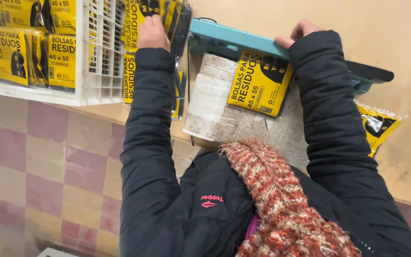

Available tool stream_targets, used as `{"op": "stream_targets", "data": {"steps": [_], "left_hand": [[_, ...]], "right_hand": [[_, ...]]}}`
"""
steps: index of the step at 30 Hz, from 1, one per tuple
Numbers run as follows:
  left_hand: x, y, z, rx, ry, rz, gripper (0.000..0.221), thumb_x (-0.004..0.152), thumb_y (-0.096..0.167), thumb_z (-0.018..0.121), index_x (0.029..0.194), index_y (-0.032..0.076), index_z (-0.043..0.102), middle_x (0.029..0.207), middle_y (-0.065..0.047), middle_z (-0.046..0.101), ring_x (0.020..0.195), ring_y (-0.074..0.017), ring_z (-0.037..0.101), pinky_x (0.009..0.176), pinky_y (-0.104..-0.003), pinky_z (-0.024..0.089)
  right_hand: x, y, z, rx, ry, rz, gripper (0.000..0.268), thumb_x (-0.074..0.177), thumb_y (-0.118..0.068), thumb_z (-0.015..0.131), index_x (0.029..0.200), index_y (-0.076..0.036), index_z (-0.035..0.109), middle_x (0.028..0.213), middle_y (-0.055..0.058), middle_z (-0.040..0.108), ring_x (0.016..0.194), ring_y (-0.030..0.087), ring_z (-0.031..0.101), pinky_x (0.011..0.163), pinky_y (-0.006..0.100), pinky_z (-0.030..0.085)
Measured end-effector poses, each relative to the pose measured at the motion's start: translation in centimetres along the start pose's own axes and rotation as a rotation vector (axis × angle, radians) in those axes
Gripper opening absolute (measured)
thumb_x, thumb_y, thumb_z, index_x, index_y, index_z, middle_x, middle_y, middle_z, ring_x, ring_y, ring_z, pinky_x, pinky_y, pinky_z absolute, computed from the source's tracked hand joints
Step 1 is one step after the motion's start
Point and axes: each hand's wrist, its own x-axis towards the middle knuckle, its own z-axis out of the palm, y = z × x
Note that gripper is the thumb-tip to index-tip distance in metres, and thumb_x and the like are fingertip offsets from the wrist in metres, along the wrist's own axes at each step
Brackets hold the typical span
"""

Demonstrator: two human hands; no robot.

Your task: Sealing individual plastic bags using a manual heat sealer and stacking them.

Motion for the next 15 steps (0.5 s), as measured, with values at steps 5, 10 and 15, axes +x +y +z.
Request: {"op": "stream_targets", "data": {"steps": [5,10,15], "left_hand": [[-2.3,7.4,-15.2,-0.239,0.028,0.049,0.016,0.089,0.005,0.063,0.104,0.005,0.058,0.097,-0.017,0.059,0.092,-0.0364,0.060,0.079,-0.044,0.051],[-10.5,16.2,-19.4,-0.545,-0.299,0.184,0.010,0.090,0.005,0.059,0.100,0.008,0.060,0.095,-0.013,0.061,0.091,-0.0323,0.063,0.080,-0.041,0.052],[-10.2,16.0,-15.7,-0.531,-0.300,0.096,0.044,0.079,0.033,0.082,0.107,0.007,0.060,0.103,-0.014,0.060,0.101,-0.0401,0.057,0.084,-0.049,0.052]], "right_hand": [[0.4,0.2,0.0,0.009,0.009,0.004,0.054,0.088,-0.059,0.084,0.094,-0.008,0.066,0.084,0.014,0.070,0.075,0.028,0.067,0.073,0.039,0.054],[0.0,-0.2,0.3,-0.073,-0.025,0.065,0.055,0.085,-0.061,0.085,0.093,-0.010,0.067,0.081,0.015,0.069,0.074,0.030,0.066,0.072,0.042,0.053],[-0.6,-1.2,-1.2,-0.070,-0.009,0.050,0.051,0.087,-0.058,0.084,0.091,-0.010,0.069,0.082,0.015,0.070,0.075,0.030,0.066,0.074,0.041,0.052]]}}
